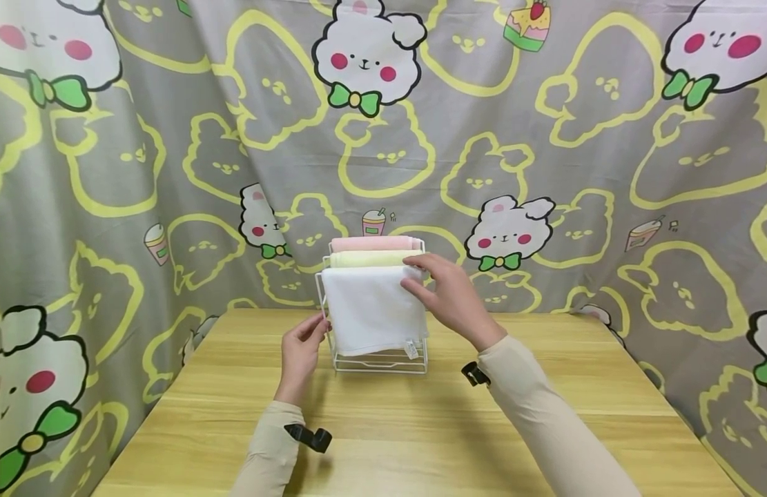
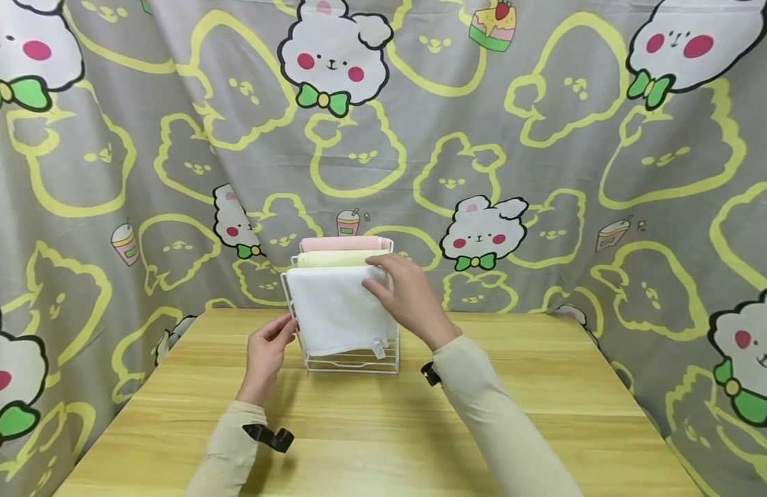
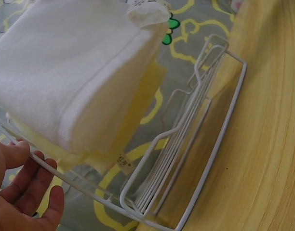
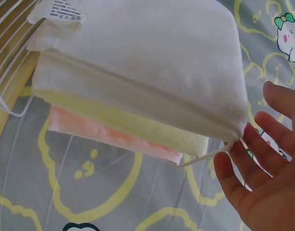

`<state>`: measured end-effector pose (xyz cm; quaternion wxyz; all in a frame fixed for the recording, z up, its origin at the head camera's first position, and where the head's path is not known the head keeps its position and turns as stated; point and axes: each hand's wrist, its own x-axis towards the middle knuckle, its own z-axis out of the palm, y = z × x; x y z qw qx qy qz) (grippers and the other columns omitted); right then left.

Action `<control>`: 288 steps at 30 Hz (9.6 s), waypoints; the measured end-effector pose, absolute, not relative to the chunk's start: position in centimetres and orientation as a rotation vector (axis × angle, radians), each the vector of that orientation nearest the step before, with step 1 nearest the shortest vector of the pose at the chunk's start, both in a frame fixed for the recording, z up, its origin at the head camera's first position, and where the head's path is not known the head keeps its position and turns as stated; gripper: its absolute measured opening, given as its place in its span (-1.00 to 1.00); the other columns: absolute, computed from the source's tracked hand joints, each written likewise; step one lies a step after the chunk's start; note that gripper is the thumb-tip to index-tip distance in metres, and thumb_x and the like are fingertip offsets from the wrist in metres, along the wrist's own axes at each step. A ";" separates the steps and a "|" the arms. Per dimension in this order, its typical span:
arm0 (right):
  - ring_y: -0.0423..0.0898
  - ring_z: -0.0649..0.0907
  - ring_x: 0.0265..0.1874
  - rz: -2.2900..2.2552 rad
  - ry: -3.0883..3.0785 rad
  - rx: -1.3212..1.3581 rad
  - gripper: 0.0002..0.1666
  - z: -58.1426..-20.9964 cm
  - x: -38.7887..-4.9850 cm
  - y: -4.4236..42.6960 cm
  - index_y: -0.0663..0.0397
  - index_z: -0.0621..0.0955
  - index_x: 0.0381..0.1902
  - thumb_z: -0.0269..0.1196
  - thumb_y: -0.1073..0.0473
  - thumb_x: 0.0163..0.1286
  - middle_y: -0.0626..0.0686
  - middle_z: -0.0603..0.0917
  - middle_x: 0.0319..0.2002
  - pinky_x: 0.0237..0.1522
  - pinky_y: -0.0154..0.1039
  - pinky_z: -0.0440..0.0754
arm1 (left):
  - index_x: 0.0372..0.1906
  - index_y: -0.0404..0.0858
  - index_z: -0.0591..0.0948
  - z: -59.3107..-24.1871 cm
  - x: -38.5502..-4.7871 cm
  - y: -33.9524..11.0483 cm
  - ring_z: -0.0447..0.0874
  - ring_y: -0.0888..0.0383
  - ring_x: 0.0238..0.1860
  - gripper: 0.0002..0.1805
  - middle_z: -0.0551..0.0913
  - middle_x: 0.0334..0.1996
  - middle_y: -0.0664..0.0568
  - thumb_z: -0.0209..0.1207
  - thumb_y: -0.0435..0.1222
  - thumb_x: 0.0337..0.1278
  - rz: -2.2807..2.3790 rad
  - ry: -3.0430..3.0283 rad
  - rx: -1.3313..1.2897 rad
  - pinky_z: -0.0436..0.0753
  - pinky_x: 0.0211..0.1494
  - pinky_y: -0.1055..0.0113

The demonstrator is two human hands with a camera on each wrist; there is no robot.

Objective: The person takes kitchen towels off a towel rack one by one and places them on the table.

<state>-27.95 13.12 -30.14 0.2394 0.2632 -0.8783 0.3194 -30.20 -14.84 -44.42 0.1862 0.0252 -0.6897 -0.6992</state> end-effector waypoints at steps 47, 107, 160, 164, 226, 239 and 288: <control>0.03 0.71 0.10 0.977 -2.439 0.606 -0.68 -31.2 -30.7 10.2 0.00 0.77 0.02 0.37 -0.02 0.42 0.02 0.79 0.03 0.18 -0.01 0.69 | 0.09 -0.45 0.68 -44.4 -30.2 -14.7 0.73 0.30 -0.26 -0.72 0.79 -0.24 -0.08 0.27 -0.47 0.32 -2.008 -1.896 0.061 0.82 -0.01 0.33; -0.16 0.78 -0.18 1.307 -1.938 0.561 -0.75 -24.3 -25.4 11.9 -0.03 0.82 -0.07 0.48 0.10 0.30 -0.01 0.83 -0.12 -0.17 -0.31 0.82 | 0.09 -0.49 0.67 -44.8 -30.2 -14.8 0.72 0.33 -0.29 -0.70 0.78 -0.21 -0.20 0.28 -0.43 0.33 -1.991 -1.898 0.027 0.80 -0.13 0.48; -0.22 0.77 -0.18 1.449 -2.135 0.577 -0.78 -33.7 -17.5 11.6 -0.22 0.81 -0.10 0.47 0.14 0.31 -0.19 0.81 -0.14 -0.25 -0.33 0.82 | 0.08 -0.49 0.67 -45.1 -30.2 -14.6 0.73 0.31 -0.27 -0.72 0.77 -0.14 -0.27 0.26 -0.45 0.34 -1.962 -1.903 0.026 0.83 -0.05 0.30; -0.22 0.76 -0.16 1.461 -2.157 0.569 -0.79 -34.7 -17.5 11.5 -0.25 0.81 -0.11 0.47 0.13 0.30 -0.20 0.81 -0.13 -0.21 -0.32 0.81 | 0.09 -0.50 0.66 -45.1 -30.3 -14.5 0.72 0.31 -0.27 -0.71 0.75 -0.10 -0.31 0.27 -0.44 0.34 -1.974 -1.892 0.028 0.81 -0.11 0.43; -0.01 0.70 0.07 1.663 -2.594 0.170 -0.79 -45.8 -24.7 13.5 0.07 0.79 -0.09 0.36 0.10 0.43 0.04 0.79 -0.02 0.20 0.00 0.68 | 0.12 -0.53 0.64 -45.0 -30.5 -14.4 0.70 0.35 -0.30 -0.67 0.75 -0.11 -0.33 0.29 -0.46 0.31 -2.031 -1.828 0.041 0.82 -0.06 0.38; 0.17 0.55 0.31 1.627 -2.672 0.240 -0.68 -46.6 -25.1 14.1 0.15 0.69 0.13 0.29 0.20 0.48 0.16 0.69 0.18 0.40 0.17 0.49 | 0.10 -0.50 0.67 -44.9 -30.3 -14.4 0.69 0.35 -0.30 -0.68 0.75 -0.12 -0.32 0.30 -0.42 0.32 -2.014 -1.842 0.030 0.79 -0.14 0.51; 0.15 0.67 0.10 1.920 -2.665 0.403 -0.47 -45.1 -24.9 18.2 0.49 0.50 0.26 0.26 0.18 0.52 0.41 0.60 0.18 0.07 -0.05 0.80 | 0.09 -0.49 0.67 -45.2 -30.4 -14.5 0.69 0.35 -0.28 -0.70 0.76 -0.17 -0.24 0.28 -0.41 0.35 -1.967 -1.898 0.019 0.79 -0.13 0.49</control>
